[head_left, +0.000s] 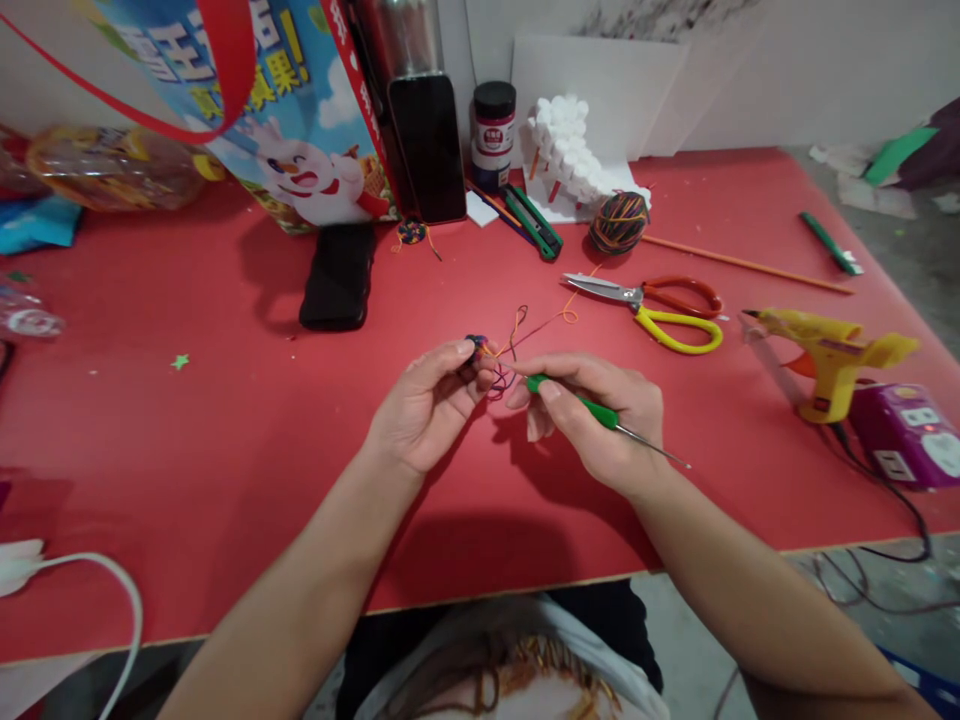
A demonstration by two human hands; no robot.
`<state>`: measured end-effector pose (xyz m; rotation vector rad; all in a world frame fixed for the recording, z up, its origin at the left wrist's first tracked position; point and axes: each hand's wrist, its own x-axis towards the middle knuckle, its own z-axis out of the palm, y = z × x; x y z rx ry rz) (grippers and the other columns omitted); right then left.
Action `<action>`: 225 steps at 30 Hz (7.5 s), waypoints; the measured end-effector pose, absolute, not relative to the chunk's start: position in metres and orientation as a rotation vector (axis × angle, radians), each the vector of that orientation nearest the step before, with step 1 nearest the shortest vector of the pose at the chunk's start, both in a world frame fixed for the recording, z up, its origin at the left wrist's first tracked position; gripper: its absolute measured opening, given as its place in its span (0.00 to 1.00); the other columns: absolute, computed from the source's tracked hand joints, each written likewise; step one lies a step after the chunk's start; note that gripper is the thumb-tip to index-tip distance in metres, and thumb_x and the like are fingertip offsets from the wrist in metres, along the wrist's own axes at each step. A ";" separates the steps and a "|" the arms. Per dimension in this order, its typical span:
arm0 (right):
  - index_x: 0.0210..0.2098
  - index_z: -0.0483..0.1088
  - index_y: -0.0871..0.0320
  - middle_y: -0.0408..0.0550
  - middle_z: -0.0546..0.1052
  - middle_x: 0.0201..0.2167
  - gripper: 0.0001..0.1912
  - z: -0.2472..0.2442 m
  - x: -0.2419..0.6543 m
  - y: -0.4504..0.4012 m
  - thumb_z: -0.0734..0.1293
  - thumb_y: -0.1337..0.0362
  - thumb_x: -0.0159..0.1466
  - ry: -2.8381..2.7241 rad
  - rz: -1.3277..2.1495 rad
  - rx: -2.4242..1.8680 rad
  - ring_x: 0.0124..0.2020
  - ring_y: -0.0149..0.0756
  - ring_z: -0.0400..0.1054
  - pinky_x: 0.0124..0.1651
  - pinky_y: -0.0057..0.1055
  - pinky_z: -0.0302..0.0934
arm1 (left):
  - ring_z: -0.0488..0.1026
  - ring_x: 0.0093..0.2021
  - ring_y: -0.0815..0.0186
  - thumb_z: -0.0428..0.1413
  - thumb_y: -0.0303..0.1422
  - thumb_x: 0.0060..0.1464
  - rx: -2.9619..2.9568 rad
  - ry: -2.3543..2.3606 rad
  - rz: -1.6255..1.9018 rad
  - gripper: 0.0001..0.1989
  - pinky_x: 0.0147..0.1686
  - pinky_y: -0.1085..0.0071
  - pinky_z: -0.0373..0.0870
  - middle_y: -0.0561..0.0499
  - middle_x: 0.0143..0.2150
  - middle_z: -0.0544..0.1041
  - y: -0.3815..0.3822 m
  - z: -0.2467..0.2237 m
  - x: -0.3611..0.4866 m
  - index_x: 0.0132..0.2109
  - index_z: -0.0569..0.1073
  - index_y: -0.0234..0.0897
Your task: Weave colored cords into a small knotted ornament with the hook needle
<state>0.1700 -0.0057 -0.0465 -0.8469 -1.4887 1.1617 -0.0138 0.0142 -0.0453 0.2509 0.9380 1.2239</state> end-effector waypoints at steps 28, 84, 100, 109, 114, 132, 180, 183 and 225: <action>0.47 0.82 0.57 0.44 0.85 0.32 0.10 -0.041 0.167 -0.007 0.67 0.67 0.72 -1.375 1.182 -0.955 0.22 0.27 0.75 0.30 0.28 0.76 | 0.79 0.32 0.71 0.71 0.27 0.50 0.409 0.966 1.256 0.04 0.40 0.76 0.79 0.49 0.32 0.83 0.009 -0.048 -0.010 0.31 0.84 0.34; 0.40 0.83 0.58 0.44 0.84 0.28 0.10 -0.043 0.175 0.002 0.67 0.70 0.69 -1.179 1.374 -0.923 0.17 0.28 0.73 0.20 0.26 0.65 | 0.80 0.30 0.70 0.74 0.30 0.47 0.646 1.063 1.284 0.07 0.37 0.74 0.78 0.50 0.30 0.83 0.009 -0.052 -0.012 0.34 0.86 0.33; 0.42 0.82 0.57 0.44 0.84 0.29 0.10 -0.045 0.173 0.000 0.67 0.69 0.71 -1.210 1.345 -0.896 0.18 0.28 0.74 0.22 0.26 0.68 | 0.84 0.37 0.69 0.71 0.25 0.49 0.406 0.928 1.211 0.04 0.44 0.78 0.83 0.48 0.35 0.87 0.010 -0.056 -0.014 0.34 0.86 0.30; 0.40 0.82 0.58 0.44 0.84 0.27 0.10 -0.041 0.173 0.001 0.67 0.70 0.69 -1.202 1.350 -0.928 0.18 0.27 0.73 0.21 0.26 0.68 | 0.83 0.33 0.69 0.74 0.28 0.46 0.569 1.019 1.254 0.07 0.40 0.75 0.82 0.50 0.33 0.85 0.010 -0.054 -0.012 0.35 0.86 0.34; 0.40 0.82 0.58 0.44 0.84 0.28 0.09 -0.040 0.173 0.000 0.67 0.69 0.70 -1.185 1.358 -0.926 0.18 0.27 0.73 0.22 0.26 0.69 | 0.82 0.34 0.69 0.72 0.29 0.50 0.735 1.059 1.313 0.05 0.41 0.73 0.80 0.50 0.34 0.85 0.009 -0.056 -0.011 0.37 0.86 0.37; 0.51 0.79 0.52 0.47 0.82 0.43 0.12 -0.047 0.170 0.005 0.67 0.55 0.75 -1.422 1.033 -1.046 0.30 0.30 0.74 0.34 0.32 0.70 | 0.82 0.33 0.70 0.75 0.31 0.47 0.532 1.007 1.245 0.09 0.40 0.75 0.81 0.48 0.36 0.86 0.009 -0.052 -0.012 0.35 0.86 0.34; 0.47 0.75 0.56 0.47 0.82 0.42 0.15 -0.065 0.167 0.017 0.77 0.61 0.62 -1.331 1.371 -1.059 0.36 0.32 0.76 0.42 0.33 0.73 | 0.74 0.32 0.72 0.70 0.25 0.51 0.919 0.941 1.360 0.07 0.36 0.74 0.74 0.52 0.37 0.79 -0.002 -0.058 -0.004 0.37 0.83 0.39; 0.46 0.75 0.58 0.47 0.81 0.43 0.16 -0.063 0.167 0.018 0.76 0.66 0.60 -1.330 1.383 -1.086 0.37 0.32 0.75 0.43 0.33 0.73 | 0.73 0.33 0.71 0.70 0.24 0.51 0.949 0.904 1.399 0.07 0.35 0.73 0.73 0.51 0.37 0.78 -0.003 -0.057 -0.002 0.37 0.83 0.40; 0.67 0.66 0.53 0.52 0.76 0.55 0.22 -0.061 0.175 0.003 0.63 0.71 0.76 -2.010 0.031 -0.768 0.57 0.40 0.76 0.60 0.39 0.76 | 0.74 0.33 0.69 0.64 0.24 0.60 1.941 1.183 1.579 0.10 0.36 0.69 0.73 0.53 0.37 0.82 -0.009 -0.064 -0.005 0.48 0.80 0.42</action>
